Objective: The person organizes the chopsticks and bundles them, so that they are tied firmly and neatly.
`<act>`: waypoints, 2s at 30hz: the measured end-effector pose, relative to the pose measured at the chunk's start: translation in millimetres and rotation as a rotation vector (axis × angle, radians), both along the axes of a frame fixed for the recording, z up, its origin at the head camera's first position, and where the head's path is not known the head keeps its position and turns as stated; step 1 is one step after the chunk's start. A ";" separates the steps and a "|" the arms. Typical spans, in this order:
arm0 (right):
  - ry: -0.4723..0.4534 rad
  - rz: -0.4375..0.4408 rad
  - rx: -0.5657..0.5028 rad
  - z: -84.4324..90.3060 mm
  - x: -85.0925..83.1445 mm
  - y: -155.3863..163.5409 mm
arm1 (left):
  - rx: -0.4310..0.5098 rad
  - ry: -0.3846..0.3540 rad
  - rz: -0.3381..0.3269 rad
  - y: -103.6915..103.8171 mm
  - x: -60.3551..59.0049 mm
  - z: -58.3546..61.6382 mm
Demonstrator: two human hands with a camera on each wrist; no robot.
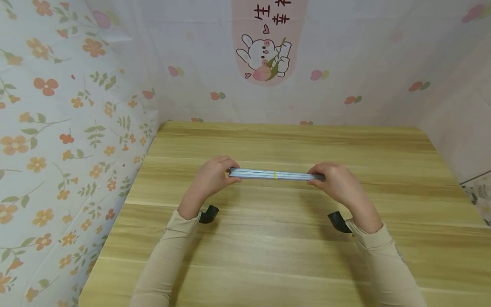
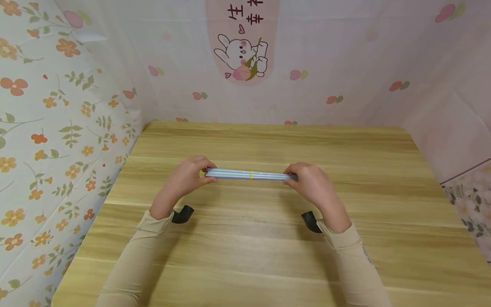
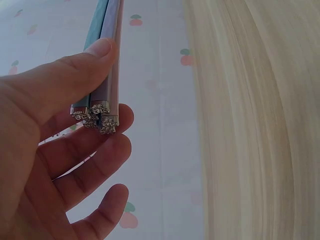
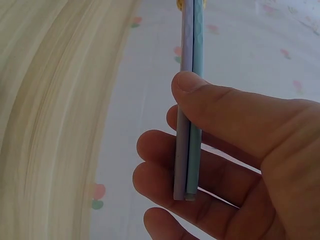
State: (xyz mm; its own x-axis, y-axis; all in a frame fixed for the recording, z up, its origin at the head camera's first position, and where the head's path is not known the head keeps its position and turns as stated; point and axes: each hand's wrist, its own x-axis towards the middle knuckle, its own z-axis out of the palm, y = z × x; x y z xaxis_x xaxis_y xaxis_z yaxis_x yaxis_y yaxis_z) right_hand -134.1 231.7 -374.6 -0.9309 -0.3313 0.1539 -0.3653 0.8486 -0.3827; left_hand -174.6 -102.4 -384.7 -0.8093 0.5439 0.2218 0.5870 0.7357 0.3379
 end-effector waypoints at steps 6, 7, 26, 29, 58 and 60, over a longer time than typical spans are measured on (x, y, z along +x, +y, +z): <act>-0.011 -0.004 0.000 -2.4 0.0 -1.3 | 0.003 -0.005 0.005 0.4 0.0 -1.9; -0.015 -0.005 0.001 -2.7 0.1 -1.4 | 0.003 -0.006 0.005 0.3 0.0 -2.4; -0.025 -0.007 0.002 -19.8 -2.2 -3.6 | -0.005 -0.006 0.020 1.5 -0.8 -18.5; -0.016 -0.001 -0.002 -22.9 -3.2 -4.1 | -0.002 -0.004 0.026 1.6 -1.6 -20.9; 0.012 -0.011 0.014 -49.2 -4.0 -4.4 | -0.017 -0.033 0.028 2.9 -3.8 -45.3; 0.008 -0.017 0.013 -51.5 -3.9 -4.1 | -0.018 -0.028 0.026 3.1 -3.7 -47.6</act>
State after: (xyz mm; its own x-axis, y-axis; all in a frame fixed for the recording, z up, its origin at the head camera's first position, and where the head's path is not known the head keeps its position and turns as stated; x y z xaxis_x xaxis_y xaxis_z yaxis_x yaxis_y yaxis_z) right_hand -138.0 227.6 -426.1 -0.9351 -0.3175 0.1574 -0.3539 0.8596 -0.3685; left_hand -178.3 -99.4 -432.3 -0.8288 0.5267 0.1889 0.5584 0.7566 0.3404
